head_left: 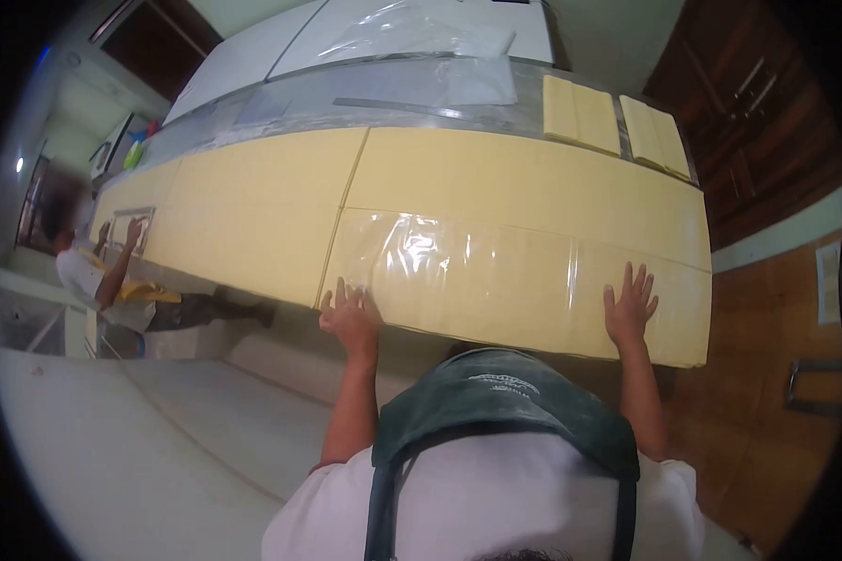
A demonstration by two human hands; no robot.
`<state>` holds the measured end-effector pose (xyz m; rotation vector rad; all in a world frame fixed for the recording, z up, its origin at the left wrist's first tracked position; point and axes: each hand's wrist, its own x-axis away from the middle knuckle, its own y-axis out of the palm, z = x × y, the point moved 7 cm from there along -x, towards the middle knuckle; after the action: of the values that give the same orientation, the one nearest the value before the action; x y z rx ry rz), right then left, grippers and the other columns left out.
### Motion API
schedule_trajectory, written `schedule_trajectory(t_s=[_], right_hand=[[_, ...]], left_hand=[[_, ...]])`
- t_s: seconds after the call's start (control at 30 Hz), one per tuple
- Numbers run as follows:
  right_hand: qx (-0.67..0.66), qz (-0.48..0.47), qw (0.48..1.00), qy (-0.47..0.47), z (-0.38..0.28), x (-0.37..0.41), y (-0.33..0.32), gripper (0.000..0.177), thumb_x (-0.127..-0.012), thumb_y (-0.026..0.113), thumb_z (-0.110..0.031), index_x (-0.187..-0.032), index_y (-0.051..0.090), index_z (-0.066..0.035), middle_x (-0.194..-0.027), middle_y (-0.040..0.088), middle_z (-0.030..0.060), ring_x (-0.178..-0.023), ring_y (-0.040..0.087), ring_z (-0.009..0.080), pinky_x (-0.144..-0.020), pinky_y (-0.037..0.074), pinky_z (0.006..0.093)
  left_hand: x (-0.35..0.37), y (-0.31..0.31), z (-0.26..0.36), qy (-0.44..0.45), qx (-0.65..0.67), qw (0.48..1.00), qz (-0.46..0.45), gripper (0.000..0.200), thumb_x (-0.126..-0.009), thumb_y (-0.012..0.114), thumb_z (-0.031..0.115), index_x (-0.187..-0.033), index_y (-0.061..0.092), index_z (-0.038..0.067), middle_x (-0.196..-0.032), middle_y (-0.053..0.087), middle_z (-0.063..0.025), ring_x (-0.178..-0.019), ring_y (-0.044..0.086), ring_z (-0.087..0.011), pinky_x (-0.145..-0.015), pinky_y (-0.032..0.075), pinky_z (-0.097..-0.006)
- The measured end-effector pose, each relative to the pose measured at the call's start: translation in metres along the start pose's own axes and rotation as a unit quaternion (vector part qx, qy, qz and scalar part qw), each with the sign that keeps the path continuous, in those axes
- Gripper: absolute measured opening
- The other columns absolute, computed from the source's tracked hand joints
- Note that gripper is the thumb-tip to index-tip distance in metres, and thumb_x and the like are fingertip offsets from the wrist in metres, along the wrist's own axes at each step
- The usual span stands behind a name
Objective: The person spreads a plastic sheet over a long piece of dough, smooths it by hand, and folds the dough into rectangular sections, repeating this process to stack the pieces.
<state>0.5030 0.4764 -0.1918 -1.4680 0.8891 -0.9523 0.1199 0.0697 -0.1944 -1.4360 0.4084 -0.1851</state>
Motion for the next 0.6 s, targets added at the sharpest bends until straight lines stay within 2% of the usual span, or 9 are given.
schedule_trajectory(t_s=[0.07, 0.1, 0.17, 0.2, 0.3, 0.33, 0.5, 0.57, 0.6], right_hand=[[-0.006, -0.004, 1.000, -0.001, -0.001, -0.001, -0.002, 0.072, -0.099, 0.049, -0.047, -0.159, 0.023, -0.017, -0.167, 0.013, 0.0143, -0.154, 0.010, 0.0361, -0.118, 0.010, 0.0638], [-0.012, -0.004, 1.000, 0.014, 0.001, -0.001, -0.001, 0.072, -0.099, 0.049, -0.047, -0.159, 0.023, -0.017, -0.167, 0.013, 0.0143, -0.154, 0.010, 0.0361, -0.118, 0.010, 0.0638], [-0.016, 0.006, 1.000, -0.007, 0.000, 0.001, -0.003, 0.072, -0.099, 0.050, -0.047, -0.159, 0.023, -0.017, -0.167, 0.014, 0.0140, -0.153, 0.011, 0.0362, -0.119, 0.010, 0.0638], [-0.017, 0.007, 1.000, 0.003, 0.003, 0.002, -0.003, 0.072, -0.099, 0.050, -0.047, -0.159, 0.023, -0.017, -0.167, 0.014, 0.0140, -0.153, 0.011, 0.0362, -0.119, 0.010, 0.0638], [-0.031, 0.018, 0.999, -0.004, 0.003, 0.001, -0.003, 0.073, -0.098, 0.051, -0.047, -0.159, 0.023, -0.017, -0.167, 0.014, 0.0142, -0.153, 0.011, 0.0362, -0.119, 0.010, 0.0636], [-0.029, 0.017, 0.999, -0.006, 0.003, 0.001, -0.003, 0.073, -0.098, 0.051, -0.047, -0.159, 0.024, -0.017, -0.166, 0.014, 0.0143, -0.153, 0.011, 0.0361, -0.119, 0.010, 0.0635], [-0.029, 0.025, 0.999, -0.021, 0.003, 0.001, -0.002, 0.073, -0.098, 0.051, -0.047, -0.159, 0.024, -0.017, -0.166, 0.014, 0.0143, -0.153, 0.011, 0.0360, -0.119, 0.010, 0.0635], [-0.029, 0.015, 0.999, -0.012, 0.002, 0.001, -0.002, 0.073, -0.098, 0.052, -0.047, -0.159, 0.024, -0.016, -0.166, 0.015, 0.0146, -0.153, 0.011, 0.0364, -0.118, 0.010, 0.0639], [-0.028, 0.016, 0.999, -0.018, 0.001, 0.000, -0.002, 0.073, -0.098, 0.052, -0.047, -0.159, 0.024, -0.016, -0.166, 0.015, 0.0146, -0.153, 0.011, 0.0364, -0.118, 0.010, 0.0639]], left_hand=[[-0.015, 0.004, -0.018, -0.045, 0.387, 0.918, 0.066, 0.037, -0.098, 0.062, 0.022, -0.130, 0.060, 0.003, -0.146, 0.050, -0.0184, -0.122, 0.056, -0.0430, -0.089, 0.051, -0.0519], [-0.022, -0.009, -0.005, -0.030, 0.388, 0.919, 0.061, 0.037, -0.098, 0.062, 0.022, -0.130, 0.060, 0.003, -0.146, 0.050, -0.0184, -0.122, 0.056, -0.0430, -0.089, 0.051, -0.0519], [-0.019, -0.031, 0.004, -0.251, 0.725, 0.640, 0.039, 0.022, -0.100, 0.060, 0.014, -0.118, 0.061, 0.003, -0.133, 0.059, -0.0195, -0.108, 0.066, -0.0357, -0.077, 0.057, -0.0384], [-0.022, -0.036, 0.011, -0.267, 0.757, 0.596, -0.038, 0.053, -0.099, 0.060, 0.012, -0.141, 0.030, 0.001, -0.112, 0.063, -0.0146, -0.098, 0.066, -0.0294, -0.077, 0.058, -0.0391], [-0.035, 0.042, -0.039, -0.291, 0.806, 0.504, -0.111, 0.040, -0.097, 0.063, 0.008, -0.129, 0.042, -0.004, -0.102, 0.063, -0.0125, -0.088, 0.066, -0.0262, -0.070, 0.057, -0.0377], [-0.034, 0.031, -0.044, -0.282, 0.762, 0.572, -0.109, 0.032, -0.095, 0.065, 0.004, -0.123, 0.053, -0.007, -0.092, 0.063, -0.0097, -0.079, 0.064, -0.0217, -0.066, 0.055, -0.0352], [-0.047, 0.026, -0.081, -0.321, 0.782, 0.520, -0.125, 0.018, -0.096, 0.064, 0.006, -0.112, 0.064, -0.002, -0.088, 0.063, -0.0056, -0.074, 0.062, -0.0150, -0.063, 0.050, -0.0281], [-0.042, 0.012, -0.068, -0.309, 0.736, 0.553, -0.238, 0.020, -0.097, 0.064, 0.012, -0.112, 0.064, -0.001, -0.091, 0.065, -0.0067, -0.074, 0.062, -0.0151, -0.062, 0.050, -0.0287], [-0.046, 0.007, -0.069, -0.275, 0.665, 0.647, -0.252, 0.027, -0.099, 0.060, 0.017, -0.116, 0.063, -0.004, -0.098, 0.068, -0.0103, -0.081, 0.066, -0.0182, -0.066, 0.053, -0.0294]])
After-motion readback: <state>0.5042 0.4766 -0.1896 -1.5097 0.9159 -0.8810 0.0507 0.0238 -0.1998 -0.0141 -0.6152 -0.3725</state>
